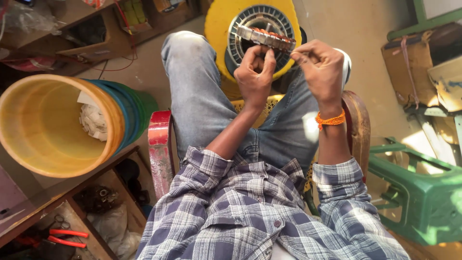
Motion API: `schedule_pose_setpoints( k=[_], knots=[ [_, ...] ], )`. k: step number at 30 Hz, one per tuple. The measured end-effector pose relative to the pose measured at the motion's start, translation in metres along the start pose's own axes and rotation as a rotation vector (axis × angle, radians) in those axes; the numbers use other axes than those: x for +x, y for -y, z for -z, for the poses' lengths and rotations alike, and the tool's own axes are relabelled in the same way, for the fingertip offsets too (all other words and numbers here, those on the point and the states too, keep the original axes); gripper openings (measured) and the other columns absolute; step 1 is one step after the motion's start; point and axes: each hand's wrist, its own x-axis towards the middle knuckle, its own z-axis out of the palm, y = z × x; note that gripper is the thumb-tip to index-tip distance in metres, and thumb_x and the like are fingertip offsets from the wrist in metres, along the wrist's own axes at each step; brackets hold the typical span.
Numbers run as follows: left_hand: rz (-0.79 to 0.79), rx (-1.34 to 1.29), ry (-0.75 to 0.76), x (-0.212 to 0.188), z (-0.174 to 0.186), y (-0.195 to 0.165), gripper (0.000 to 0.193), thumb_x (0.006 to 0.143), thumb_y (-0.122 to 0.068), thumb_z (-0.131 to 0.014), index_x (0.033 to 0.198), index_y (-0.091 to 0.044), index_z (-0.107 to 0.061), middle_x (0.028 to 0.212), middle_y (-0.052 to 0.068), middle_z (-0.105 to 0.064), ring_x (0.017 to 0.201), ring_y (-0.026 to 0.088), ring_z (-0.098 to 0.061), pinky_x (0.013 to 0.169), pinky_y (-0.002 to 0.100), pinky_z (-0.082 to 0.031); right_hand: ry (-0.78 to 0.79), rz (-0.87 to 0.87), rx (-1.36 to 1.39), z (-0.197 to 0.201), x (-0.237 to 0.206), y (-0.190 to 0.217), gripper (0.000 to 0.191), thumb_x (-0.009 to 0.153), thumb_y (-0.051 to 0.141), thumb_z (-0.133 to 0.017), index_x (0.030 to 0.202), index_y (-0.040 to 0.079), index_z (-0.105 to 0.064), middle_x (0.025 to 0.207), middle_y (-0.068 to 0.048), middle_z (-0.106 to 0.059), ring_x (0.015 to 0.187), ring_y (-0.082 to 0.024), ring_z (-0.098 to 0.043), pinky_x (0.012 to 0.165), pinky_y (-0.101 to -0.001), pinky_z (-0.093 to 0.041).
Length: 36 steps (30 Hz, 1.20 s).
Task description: The person sits on a chair and winds copper wire around the slots of a motor stator core. They hold the stator with the left hand and wrap the wire with the right hand, rotating the stator as needed to continue winding.
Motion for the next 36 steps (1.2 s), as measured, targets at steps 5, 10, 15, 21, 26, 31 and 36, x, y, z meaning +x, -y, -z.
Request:
schedule_pose_setpoints(
  k=[5, 10, 15, 21, 26, 31, 36],
  knots=[
    [0.022, 0.013, 0.019, -0.001, 0.003, 0.003, 0.008, 0.1, -0.008, -0.07, 0.102, 0.0, -0.068, 0.063, -0.01, -0.045, 0.059, -0.002, -0.036, 0.053, 0.021, -0.028, 0.039, 0.087, -0.054, -0.017, -0.016, 0.003, 0.005, 0.101, -0.002, -0.075, 0.098, -0.004, -0.071, 0.075, 0.005, -0.06, 0.069, 0.0, -0.046, 0.057, -0.0221, -0.036],
    [-0.092, 0.041, 0.028, 0.002, 0.005, -0.004, 0.009, 0.101, -0.008, -0.07, 0.108, -0.003, -0.068, 0.069, -0.008, -0.048, 0.062, 0.0, -0.04, 0.056, 0.022, -0.032, 0.024, 0.128, -0.104, -0.025, -0.02, 0.0, 0.006, 0.101, -0.002, -0.076, 0.099, -0.005, -0.071, 0.072, -0.002, -0.059, 0.066, -0.003, -0.046, 0.057, -0.0231, -0.038],
    [-0.715, 0.508, 0.145, 0.008, 0.021, -0.016, 0.019, 0.098, -0.008, -0.073, 0.117, -0.009, -0.071, 0.084, 0.002, -0.066, 0.066, 0.017, -0.057, 0.065, 0.032, -0.046, 0.017, 0.247, -0.063, -0.025, -0.026, -0.002, 0.007, 0.104, -0.002, -0.073, 0.111, -0.004, -0.072, 0.086, -0.006, -0.072, 0.074, -0.003, -0.06, 0.066, -0.0239, -0.048],
    [-0.817, 0.514, 0.156, 0.022, 0.03, -0.01, 0.016, 0.091, -0.01, -0.081, 0.103, -0.009, -0.071, 0.081, 0.002, -0.07, 0.063, 0.017, -0.061, 0.06, 0.033, -0.045, 0.024, 0.222, -0.183, -0.007, -0.031, 0.018, 0.01, 0.098, 0.0, -0.078, 0.107, -0.001, -0.078, 0.082, -0.008, -0.068, 0.065, -0.009, -0.052, 0.058, -0.027, -0.039],
    [-0.448, 0.282, 0.046, 0.017, 0.024, 0.008, 0.008, 0.094, -0.006, -0.077, 0.099, -0.006, -0.07, 0.071, -0.001, -0.061, 0.059, 0.005, -0.053, 0.057, 0.023, -0.043, -0.057, 0.341, -0.28, -0.003, -0.003, 0.031, 0.007, 0.102, 0.001, -0.084, 0.103, -0.002, -0.077, 0.08, -0.007, -0.059, 0.068, -0.01, -0.046, 0.062, -0.0289, -0.035],
    [-0.179, 0.13, 0.007, 0.012, 0.017, 0.014, 0.006, 0.096, -0.005, -0.073, 0.095, -0.003, -0.068, 0.064, -0.008, -0.052, 0.058, -0.002, -0.042, 0.054, 0.02, -0.035, -0.043, 0.275, -0.091, -0.034, 0.051, 0.021, 0.002, 0.099, -0.003, -0.077, 0.1, -0.003, -0.076, 0.074, 0.001, -0.061, 0.063, -0.003, -0.044, 0.056, -0.0246, -0.033],
    [-0.12, 0.116, -0.075, 0.013, 0.007, 0.014, 0.006, 0.097, -0.005, -0.073, 0.098, -0.002, -0.069, 0.064, -0.01, -0.044, 0.059, -0.001, -0.034, 0.053, 0.022, -0.029, -0.043, 0.165, 0.014, -0.043, 0.071, 0.002, 0.003, 0.098, -0.001, -0.079, 0.097, -0.004, -0.077, 0.073, 0.006, -0.064, 0.064, 0.003, -0.05, 0.055, -0.0186, -0.038]
  ],
)
